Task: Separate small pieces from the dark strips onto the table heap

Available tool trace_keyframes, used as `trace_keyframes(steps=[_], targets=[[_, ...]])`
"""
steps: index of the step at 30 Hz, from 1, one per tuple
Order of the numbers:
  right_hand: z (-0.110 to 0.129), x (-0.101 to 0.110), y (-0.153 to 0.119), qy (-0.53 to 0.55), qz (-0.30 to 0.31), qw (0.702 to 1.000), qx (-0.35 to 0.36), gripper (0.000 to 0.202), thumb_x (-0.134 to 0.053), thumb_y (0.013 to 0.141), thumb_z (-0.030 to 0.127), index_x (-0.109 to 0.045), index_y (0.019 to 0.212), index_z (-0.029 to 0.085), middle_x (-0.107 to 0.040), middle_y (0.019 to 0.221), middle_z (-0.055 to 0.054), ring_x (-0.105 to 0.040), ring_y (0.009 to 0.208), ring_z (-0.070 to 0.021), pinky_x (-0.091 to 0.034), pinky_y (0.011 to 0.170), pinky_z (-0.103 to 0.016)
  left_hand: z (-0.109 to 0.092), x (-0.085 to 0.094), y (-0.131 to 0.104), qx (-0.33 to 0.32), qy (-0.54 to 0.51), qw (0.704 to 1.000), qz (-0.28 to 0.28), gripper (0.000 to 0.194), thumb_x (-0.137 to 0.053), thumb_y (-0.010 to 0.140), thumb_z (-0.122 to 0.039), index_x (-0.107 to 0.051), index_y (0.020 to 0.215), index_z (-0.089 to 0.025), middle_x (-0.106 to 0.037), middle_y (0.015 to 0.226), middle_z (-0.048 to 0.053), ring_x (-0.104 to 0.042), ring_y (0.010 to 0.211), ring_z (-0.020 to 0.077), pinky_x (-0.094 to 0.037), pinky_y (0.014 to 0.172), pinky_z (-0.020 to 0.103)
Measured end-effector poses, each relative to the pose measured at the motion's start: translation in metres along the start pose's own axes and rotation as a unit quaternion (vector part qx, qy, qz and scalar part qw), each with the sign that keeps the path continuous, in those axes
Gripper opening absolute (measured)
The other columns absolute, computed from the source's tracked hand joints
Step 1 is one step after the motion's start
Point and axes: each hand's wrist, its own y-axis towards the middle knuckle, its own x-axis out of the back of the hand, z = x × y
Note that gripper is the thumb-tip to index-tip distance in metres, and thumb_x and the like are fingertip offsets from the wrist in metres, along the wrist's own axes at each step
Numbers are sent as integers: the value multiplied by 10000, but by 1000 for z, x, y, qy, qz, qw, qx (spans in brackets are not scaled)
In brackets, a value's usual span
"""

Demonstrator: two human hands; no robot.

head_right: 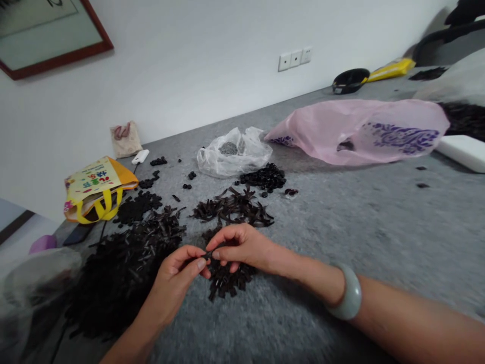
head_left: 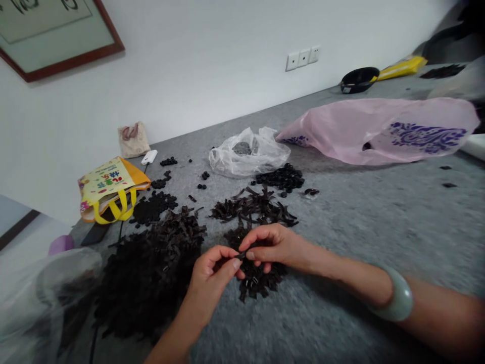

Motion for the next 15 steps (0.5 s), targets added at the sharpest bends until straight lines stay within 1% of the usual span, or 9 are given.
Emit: trace_keyframes(steps=[3, 6, 8, 10, 13, 15], targets=[[-4, -5, 0, -40, -12, 999, 31, 250, -785, 777, 384, -731, 919, 185, -662, 731, 19, -578, 581, -73, -490, 492, -161, 0, 0, 0, -8, 26, 1000, -7, 142, -684, 822, -325, -688, 847, -186, -701, 681, 1, -645, 662, 141, -477, 660, 248], [-3, -7, -1, -74, -36, 995, 54, 226, -751, 816, 393, -722, 904, 188, -652, 739, 15, -559, 585, -74, -474, 486, -159, -4, 0, -2, -6, 30, 999, -26, 139, -695, 788, -305, -677, 856, -185, -713, 706, 8, -672, 677, 152, -495, 645, 248], [1, -7, -2, -72, -42, 996, 36, 232, -741, 816, 396, -707, 895, 181, -640, 730, 14, -556, 585, -79, -477, 480, -164, -6, -1, -2, -17, 35, 998, -48, 153, -698, 773, -283, -675, 886, -184, -730, 766, 21, -702, 708, 166, -525, 656, 258], [5, -7, -3, -43, -35, 998, 0, 251, -751, 791, 398, -683, 876, 172, -614, 696, 20, -552, 570, -80, -481, 466, -166, -6, -1, -3, -48, 47, 995, -74, 177, -696, 771, -261, -680, 931, -184, -743, 843, 35, -725, 733, 173, -562, 687, 274], [11, -9, -5, 9, -28, 998, -53, 259, -761, 751, 378, -658, 850, 163, -574, 631, 37, -529, 531, -71, -470, 440, -153, -3, 1, -3, -117, 104, 982, -105, 219, -686, 797, -230, -692, 1013, -193, -757, 920, 46, -742, 746, 172, -599, 741, 298], [13, -10, -6, 40, -23, 996, -77, 235, -753, 735, 349, -649, 832, 162, -562, 602, 44, -514, 508, -63, -453, 420, -139, 1, 2, -3, -170, 160, 966, -110, 238, -673, 824, -211, -698, 1060, -206, -768, 945, 47, -748, 780, 174, -612, 772, 307]])
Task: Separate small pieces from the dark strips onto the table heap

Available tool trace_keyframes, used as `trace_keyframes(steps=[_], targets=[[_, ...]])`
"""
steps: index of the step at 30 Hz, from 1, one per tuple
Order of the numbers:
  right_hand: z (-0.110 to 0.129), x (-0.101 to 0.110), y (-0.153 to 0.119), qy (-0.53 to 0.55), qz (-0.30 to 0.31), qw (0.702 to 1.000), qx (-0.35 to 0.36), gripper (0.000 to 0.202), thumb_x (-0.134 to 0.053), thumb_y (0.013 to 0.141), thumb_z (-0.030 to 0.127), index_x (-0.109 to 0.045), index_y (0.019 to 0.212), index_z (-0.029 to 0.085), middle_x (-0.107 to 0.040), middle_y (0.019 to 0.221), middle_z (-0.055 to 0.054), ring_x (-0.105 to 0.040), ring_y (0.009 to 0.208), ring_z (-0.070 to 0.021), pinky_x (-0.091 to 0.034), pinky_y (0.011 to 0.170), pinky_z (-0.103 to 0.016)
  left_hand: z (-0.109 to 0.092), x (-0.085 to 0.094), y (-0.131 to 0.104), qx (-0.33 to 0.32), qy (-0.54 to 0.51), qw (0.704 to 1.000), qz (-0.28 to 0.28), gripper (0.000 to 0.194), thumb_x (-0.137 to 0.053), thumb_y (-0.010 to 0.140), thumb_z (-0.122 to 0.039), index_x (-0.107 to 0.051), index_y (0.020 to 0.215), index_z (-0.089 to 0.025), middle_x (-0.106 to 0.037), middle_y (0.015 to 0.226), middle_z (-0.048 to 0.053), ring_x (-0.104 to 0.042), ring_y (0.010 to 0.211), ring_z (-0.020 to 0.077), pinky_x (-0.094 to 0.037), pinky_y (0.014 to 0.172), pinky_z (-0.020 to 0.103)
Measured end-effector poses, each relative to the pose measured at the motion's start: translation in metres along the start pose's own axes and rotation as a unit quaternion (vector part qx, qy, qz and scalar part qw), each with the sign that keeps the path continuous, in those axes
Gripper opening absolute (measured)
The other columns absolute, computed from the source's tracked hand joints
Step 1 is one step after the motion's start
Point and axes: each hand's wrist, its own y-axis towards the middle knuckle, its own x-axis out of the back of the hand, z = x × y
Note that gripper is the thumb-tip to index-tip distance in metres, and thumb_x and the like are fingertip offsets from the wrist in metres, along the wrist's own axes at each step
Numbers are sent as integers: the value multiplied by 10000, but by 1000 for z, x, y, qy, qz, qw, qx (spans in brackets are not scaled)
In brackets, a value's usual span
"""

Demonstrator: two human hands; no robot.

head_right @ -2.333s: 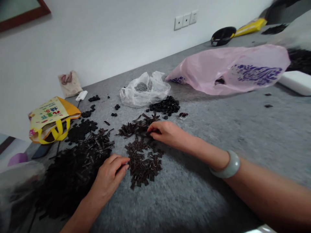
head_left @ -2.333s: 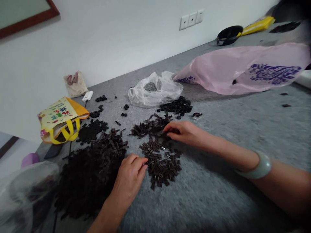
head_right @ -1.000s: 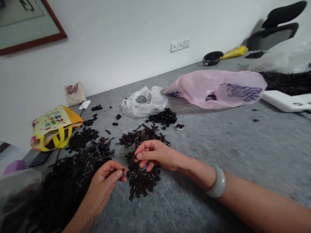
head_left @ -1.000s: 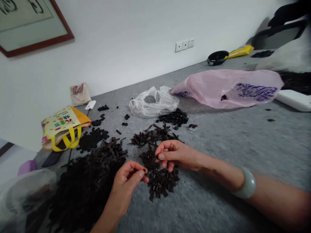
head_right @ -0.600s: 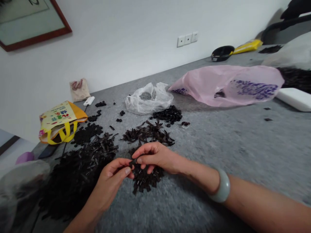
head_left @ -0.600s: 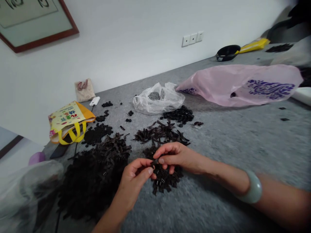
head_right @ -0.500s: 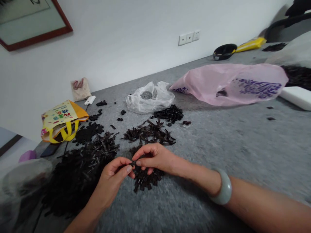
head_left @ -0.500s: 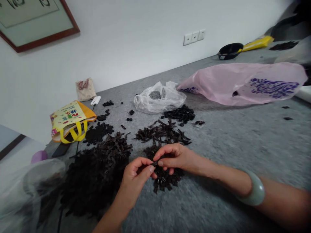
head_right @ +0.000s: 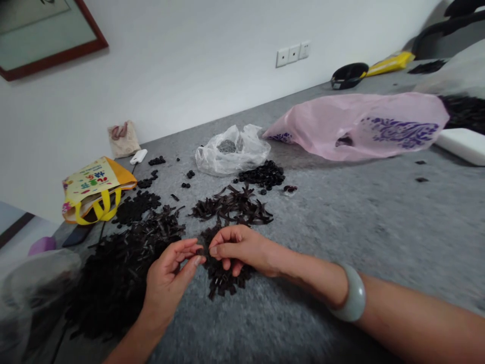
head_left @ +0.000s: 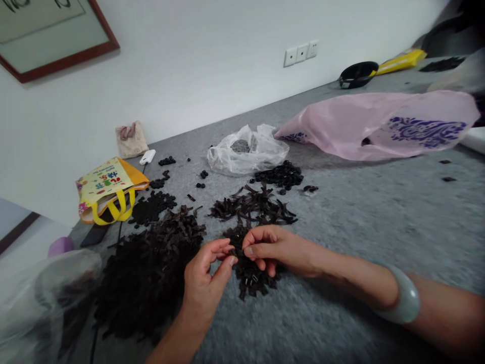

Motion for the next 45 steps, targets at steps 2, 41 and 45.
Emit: trace_keyframes(steps=[2, 41, 45], targets=[[1, -1, -1, 22, 6, 1000, -15, 215, -744, 719, 328, -642, 812, 163, -555, 585, 48, -499, 489, -57, -439, 399, -130, 3, 0, -1, -68, 46, 997, 0, 256, -667, 836, -186, -699, 1086, -224, -776, 960, 37, -751, 824, 173, -619, 790, 301], [-4, -7, 1, -43, -34, 998, 31, 262, -742, 748, 373, -609, 844, 168, -607, 675, 35, -528, 528, -54, -420, 435, -143, -2, -2, 5, 264, -220, 939, 10, 207, -790, 711, -292, -727, 867, -172, -706, 760, 15, -656, 690, 143, -502, 674, 253], [-5, -7, 1, -47, -31, 998, 33, 248, -729, 746, 353, -611, 866, 170, -615, 678, 31, -536, 533, -60, -418, 438, -146, -5, -4, 4, 276, -241, 930, 22, 205, -793, 711, -285, -694, 847, -168, -719, 766, 17, -697, 684, 155, -521, 657, 254]])
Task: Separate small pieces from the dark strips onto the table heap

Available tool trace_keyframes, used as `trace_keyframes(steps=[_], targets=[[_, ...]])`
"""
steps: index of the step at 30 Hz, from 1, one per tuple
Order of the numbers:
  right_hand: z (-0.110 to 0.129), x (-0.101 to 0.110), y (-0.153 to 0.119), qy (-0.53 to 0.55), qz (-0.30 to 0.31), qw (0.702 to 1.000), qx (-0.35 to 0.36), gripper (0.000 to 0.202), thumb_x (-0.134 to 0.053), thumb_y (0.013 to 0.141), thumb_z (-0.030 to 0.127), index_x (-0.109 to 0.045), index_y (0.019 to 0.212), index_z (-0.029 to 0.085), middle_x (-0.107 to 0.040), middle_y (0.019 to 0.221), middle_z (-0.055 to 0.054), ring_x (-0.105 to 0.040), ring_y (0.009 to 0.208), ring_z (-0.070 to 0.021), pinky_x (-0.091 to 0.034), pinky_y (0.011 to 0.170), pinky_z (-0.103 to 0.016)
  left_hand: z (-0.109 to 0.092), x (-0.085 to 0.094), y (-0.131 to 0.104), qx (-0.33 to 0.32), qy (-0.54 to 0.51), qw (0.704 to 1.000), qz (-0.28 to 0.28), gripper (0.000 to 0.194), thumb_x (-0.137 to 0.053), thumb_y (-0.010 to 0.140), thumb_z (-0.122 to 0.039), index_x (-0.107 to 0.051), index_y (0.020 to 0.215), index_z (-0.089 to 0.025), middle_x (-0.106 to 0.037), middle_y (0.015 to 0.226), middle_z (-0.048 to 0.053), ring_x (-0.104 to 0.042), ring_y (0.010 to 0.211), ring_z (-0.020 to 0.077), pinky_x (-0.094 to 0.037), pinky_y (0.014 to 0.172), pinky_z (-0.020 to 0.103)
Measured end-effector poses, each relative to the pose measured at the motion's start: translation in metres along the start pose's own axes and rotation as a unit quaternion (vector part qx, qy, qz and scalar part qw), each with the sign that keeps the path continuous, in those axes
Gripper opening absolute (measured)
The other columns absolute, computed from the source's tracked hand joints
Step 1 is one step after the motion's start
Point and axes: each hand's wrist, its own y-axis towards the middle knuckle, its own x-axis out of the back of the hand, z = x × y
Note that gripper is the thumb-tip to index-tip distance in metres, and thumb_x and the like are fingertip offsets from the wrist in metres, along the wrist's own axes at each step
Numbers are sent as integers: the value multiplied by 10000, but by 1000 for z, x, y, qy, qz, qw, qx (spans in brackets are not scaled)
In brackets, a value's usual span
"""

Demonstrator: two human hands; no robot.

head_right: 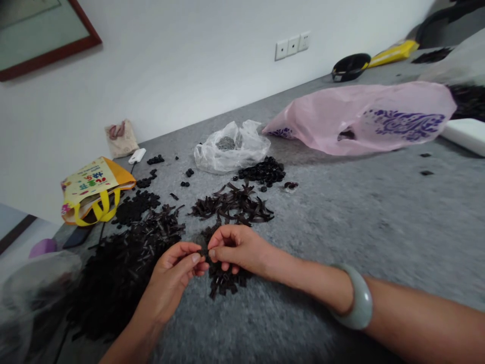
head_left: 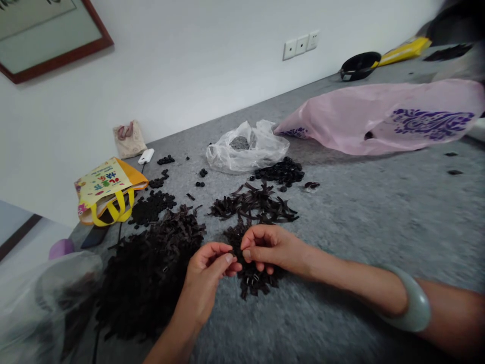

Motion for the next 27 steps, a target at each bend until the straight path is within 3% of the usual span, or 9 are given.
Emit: trace_keyframes(steps=[13, 27], targets=[[-1, -4, -3, -85, -45, 995, 37, 127, -652, 768, 292, -599, 794, 179, -584, 632, 25, -513, 532, -86, -406, 451, -180, -1, -2, -3, -60, 92, 994, 20, 174, -764, 740, -275, -675, 850, -174, -746, 781, 13, -748, 701, 177, -569, 666, 258], [4, -6, -3, -75, -45, 996, -15, 62, -622, 709, 204, -586, 751, 177, -595, 616, 29, -519, 499, -75, -399, 430, -164, 8, 0, -5, -213, 245, 946, 9, 91, -650, 814, -193, -705, 885, -200, -767, 772, 19, -751, 712, 188, -571, 680, 274]])
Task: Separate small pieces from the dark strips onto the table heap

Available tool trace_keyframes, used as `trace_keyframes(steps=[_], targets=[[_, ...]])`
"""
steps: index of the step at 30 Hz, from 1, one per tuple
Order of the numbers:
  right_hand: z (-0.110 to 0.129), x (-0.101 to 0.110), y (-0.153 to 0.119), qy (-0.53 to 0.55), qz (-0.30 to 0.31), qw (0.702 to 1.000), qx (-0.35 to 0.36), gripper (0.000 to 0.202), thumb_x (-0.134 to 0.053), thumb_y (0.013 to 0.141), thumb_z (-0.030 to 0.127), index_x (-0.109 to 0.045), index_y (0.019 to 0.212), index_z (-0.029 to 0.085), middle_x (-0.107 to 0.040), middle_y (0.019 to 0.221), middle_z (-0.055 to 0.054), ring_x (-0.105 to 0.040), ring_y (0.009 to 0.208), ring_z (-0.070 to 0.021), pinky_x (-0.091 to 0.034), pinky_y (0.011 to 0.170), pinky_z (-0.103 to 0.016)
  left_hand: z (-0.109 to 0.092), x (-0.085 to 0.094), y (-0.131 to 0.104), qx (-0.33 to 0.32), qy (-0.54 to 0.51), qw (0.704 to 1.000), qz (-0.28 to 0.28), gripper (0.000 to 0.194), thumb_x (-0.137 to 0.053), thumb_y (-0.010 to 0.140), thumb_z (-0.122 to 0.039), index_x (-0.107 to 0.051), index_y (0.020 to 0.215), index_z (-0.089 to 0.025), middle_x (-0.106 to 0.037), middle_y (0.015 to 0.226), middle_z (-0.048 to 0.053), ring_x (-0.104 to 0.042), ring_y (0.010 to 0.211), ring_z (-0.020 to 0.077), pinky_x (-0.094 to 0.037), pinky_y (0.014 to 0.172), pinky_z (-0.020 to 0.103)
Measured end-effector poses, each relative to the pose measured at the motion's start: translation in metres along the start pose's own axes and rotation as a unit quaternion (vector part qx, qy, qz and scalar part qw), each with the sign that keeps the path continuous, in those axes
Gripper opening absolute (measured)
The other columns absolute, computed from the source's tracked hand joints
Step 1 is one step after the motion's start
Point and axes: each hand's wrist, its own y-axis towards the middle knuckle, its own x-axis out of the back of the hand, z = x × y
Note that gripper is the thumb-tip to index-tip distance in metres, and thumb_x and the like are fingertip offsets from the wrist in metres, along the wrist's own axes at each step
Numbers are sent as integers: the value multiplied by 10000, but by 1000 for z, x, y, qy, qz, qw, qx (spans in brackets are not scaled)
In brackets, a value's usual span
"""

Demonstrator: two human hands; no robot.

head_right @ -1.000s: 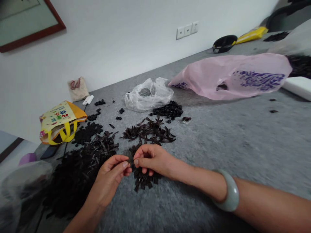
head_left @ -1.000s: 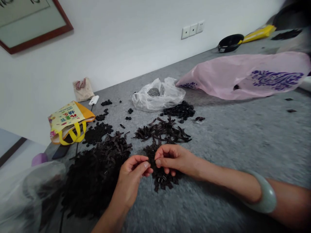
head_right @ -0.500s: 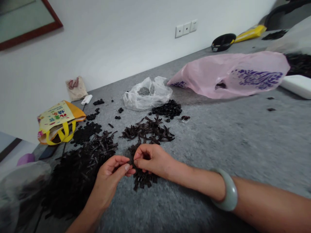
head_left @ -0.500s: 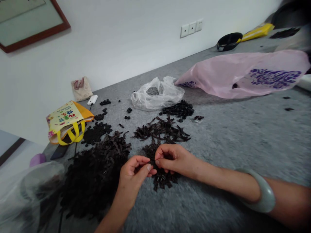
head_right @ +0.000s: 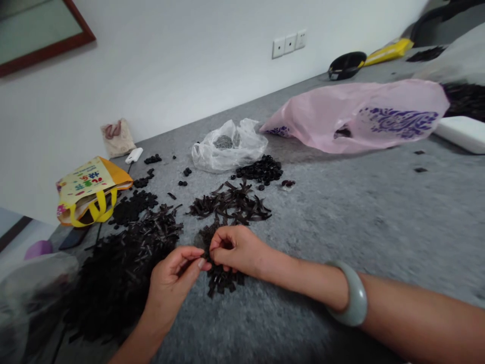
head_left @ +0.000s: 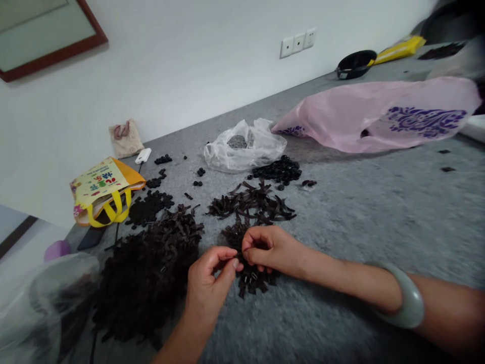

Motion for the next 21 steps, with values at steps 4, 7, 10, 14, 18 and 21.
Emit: trace_keyframes(steps=[4, 7, 10, 14, 18, 21], targets=[[2, -1, -1, 11, 9, 999, -33, 60, -603, 692, 162, -575, 743, 179, -593, 608, 39, -523, 489, -66, -412, 418, -150, -1, -1, 0, -22, 26, 999, 8, 86, -645, 811, -177, -705, 867, -203, -761, 745, 11, -738, 683, 174, -571, 665, 265], [3, -2, -1, 11, 10, 999, -40, 72, -609, 687, 152, -575, 744, 180, -595, 600, 43, -523, 477, -63, -415, 409, -145, -1, -1, 0, -32, 39, 999, 12, 99, -634, 819, -167, -704, 874, -208, -762, 746, 7, -732, 686, 167, -567, 667, 260], [2, -2, 0, 7, 9, 999, -36, 75, -626, 689, 151, -579, 739, 182, -601, 602, 42, -529, 478, -64, -420, 410, -146, -1, -1, -1, -35, 39, 999, 13, 102, -627, 821, -160, -700, 872, -210, -757, 736, 1, -727, 676, 164, -561, 652, 255], [0, -2, 0, 3, 10, 1000, -28, 65, -622, 697, 153, -579, 736, 182, -592, 588, 49, -532, 477, -64, -425, 411, -142, -1, -1, -3, -58, 67, 996, 15, 111, -617, 823, -155, -705, 859, -212, -748, 743, 4, -720, 681, 166, -545, 649, 257], [-3, -2, 0, 23, 32, 999, -27, 82, -643, 715, 190, -585, 771, 177, -634, 625, 31, -547, 493, -67, -427, 412, -143, -3, -1, -3, -51, 64, 996, 20, 93, -639, 807, -162, -712, 837, -210, -739, 739, 8, -714, 694, 174, -538, 671, 270], [-4, 0, 2, 51, 61, 997, -18, 181, -698, 750, 305, -601, 815, 167, -671, 692, 2, -578, 539, -74, -430, 431, -146, -4, 0, -1, 44, -63, 996, 38, 88, -668, 825, -228, -708, 897, -195, -750, 774, 24, -725, 704, 178, -560, 691, 283]])
